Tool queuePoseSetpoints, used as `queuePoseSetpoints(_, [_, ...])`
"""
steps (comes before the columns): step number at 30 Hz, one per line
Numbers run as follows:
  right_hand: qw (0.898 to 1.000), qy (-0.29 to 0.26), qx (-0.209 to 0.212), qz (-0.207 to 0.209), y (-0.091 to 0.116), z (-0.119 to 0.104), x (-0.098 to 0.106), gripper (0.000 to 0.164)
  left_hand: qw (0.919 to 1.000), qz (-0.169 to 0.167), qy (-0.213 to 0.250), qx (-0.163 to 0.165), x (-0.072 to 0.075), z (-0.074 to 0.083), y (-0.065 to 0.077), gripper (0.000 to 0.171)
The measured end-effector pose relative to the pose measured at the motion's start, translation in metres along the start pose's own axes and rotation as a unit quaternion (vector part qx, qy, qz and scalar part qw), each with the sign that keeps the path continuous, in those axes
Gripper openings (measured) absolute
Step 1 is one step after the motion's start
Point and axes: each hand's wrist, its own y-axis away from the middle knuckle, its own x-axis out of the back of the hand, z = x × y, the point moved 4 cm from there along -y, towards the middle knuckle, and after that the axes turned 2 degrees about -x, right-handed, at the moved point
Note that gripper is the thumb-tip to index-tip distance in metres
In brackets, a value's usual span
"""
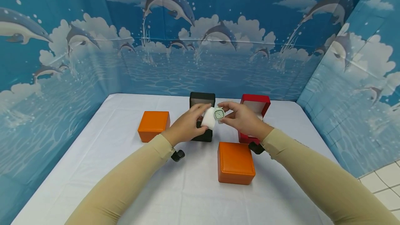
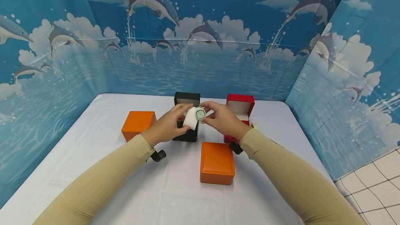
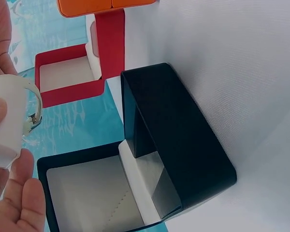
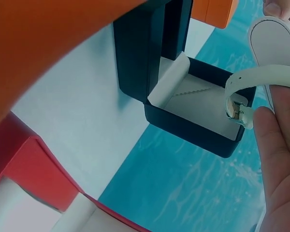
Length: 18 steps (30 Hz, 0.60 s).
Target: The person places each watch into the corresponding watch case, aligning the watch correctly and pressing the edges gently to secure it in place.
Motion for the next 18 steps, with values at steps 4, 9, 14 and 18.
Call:
queuePoseSetpoints(4, [1.0,0.014,-0.01,-0.003,0.0003,0.0,-0.0005,0.061,1.0,0.004,-0.008,-0.001,-0.0003,-0.0003,0.0003,0.077])
queuePoseSetpoints(9, [1.0,0.018,0.002,-0.004,0.0017,-0.0019,-0.0005,0.062,0.9999,0.009,-0.008,-0.006,-0.0008,-0.0007,0.0003,0.076])
queuePoseSetpoints(14, [1.0,0.022,0.011,-0.004,0.0019,-0.0012,-0.0005,0.062,0.9999,0.015,-0.002,-0.009,-0.0013,-0.0009,0.0004,0.077])
queuePoseSetpoints(18, [1.0,0.02,0.016,-0.005,0.002,-0.0002,-0.0009,0.062,0.9998,0.019,-0.003,-0.008,-0.0021,-0.0018,0.0004,0.078])
